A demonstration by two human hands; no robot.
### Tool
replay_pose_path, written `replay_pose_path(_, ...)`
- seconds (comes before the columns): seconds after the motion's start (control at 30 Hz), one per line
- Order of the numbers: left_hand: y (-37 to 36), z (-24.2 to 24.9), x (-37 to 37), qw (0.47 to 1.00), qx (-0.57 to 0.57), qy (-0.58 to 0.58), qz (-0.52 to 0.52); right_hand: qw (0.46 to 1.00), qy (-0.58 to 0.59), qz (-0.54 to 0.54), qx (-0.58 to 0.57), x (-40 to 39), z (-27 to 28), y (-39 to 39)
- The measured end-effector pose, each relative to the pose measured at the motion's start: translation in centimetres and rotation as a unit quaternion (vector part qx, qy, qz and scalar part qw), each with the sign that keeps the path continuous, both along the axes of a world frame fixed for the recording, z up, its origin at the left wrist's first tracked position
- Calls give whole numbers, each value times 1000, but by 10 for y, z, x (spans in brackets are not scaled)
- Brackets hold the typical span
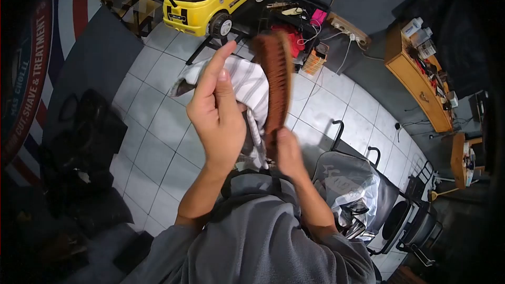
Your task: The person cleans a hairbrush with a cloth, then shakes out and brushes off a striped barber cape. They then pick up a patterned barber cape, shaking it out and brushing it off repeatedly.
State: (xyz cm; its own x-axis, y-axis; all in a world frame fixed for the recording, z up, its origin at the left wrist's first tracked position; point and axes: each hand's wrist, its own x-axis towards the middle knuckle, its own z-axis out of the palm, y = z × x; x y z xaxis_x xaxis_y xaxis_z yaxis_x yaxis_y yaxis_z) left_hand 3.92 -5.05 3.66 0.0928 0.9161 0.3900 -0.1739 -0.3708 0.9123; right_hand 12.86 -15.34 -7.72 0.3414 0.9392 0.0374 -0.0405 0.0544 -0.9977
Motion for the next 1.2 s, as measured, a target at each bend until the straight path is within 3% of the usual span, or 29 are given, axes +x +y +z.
replay_pose_path(0.1,-1,2,4,998,23,-41,41,994,-90,29,-56,-21,-86,10)
replay_pose_path(0.13,0,2,3,997,26,-52,53,980,-167,50,-96,-20,-123,8)
replay_pose_path(0.17,0,2,2,996,29,-62,65,958,-243,69,-134,-16,-160,4)
replay_pose_path(0.23,6,3,-7,995,25,-70,69,861,-412,177,-241,3,-235,-27)
replay_pose_path(0.3,12,1,-16,995,0,-77,61,813,-440,244,-294,28,-294,-61)
replay_pose_path(0.37,24,-7,-22,988,39,-121,89,726,-432,296,-446,51,-379,-98)
replay_pose_path(0.4,31,-7,-26,983,71,-121,120,748,-404,257,-459,58,-380,-121)
replay_pose_path(0.43,34,-6,-30,984,70,-112,115,769,-376,216,-470,62,-375,-132)
replay_pose_path(0.53,32,0,-43,993,27,-96,67,790,-447,104,-406,63,-366,-133)
replay_pose_path(0.6,30,-11,-50,997,-41,-60,4,839,-108,-17,-532,59,-258,-85)
replay_pose_path(0.67,26,-22,-44,998,-43,-31,-18,901,-209,-30,-379,60,-224,-58)
replay_pose_path(0.73,17,-30,-39,996,-74,-7,-41,923,-213,-42,-319,48,-149,-23)
replay_pose_path(0.83,13,-39,-38,992,-109,15,-67,994,-51,-76,-53,15,-95,7)
replay_pose_path(0.9,12,-52,-36,993,-94,24,-68,985,-147,-78,35,-8,-48,24)
replay_pose_path(0.97,14,-68,-36,996,-49,68,-31,986,-128,-97,40,-21,-39,39)
replay_pose_path(1.0,20,-81,-38,995,-19,96,-7,990,-96,-102,-13,-21,-35,43)
replay_pose_path(1.1,46,-107,-53,976,72,196,55,988,-134,-73,11,-4,-52,45)
replay_pose_path(1.2,60,-133,-65,975,-33,214,-49,977,-187,-99,-26,1,-42,38)
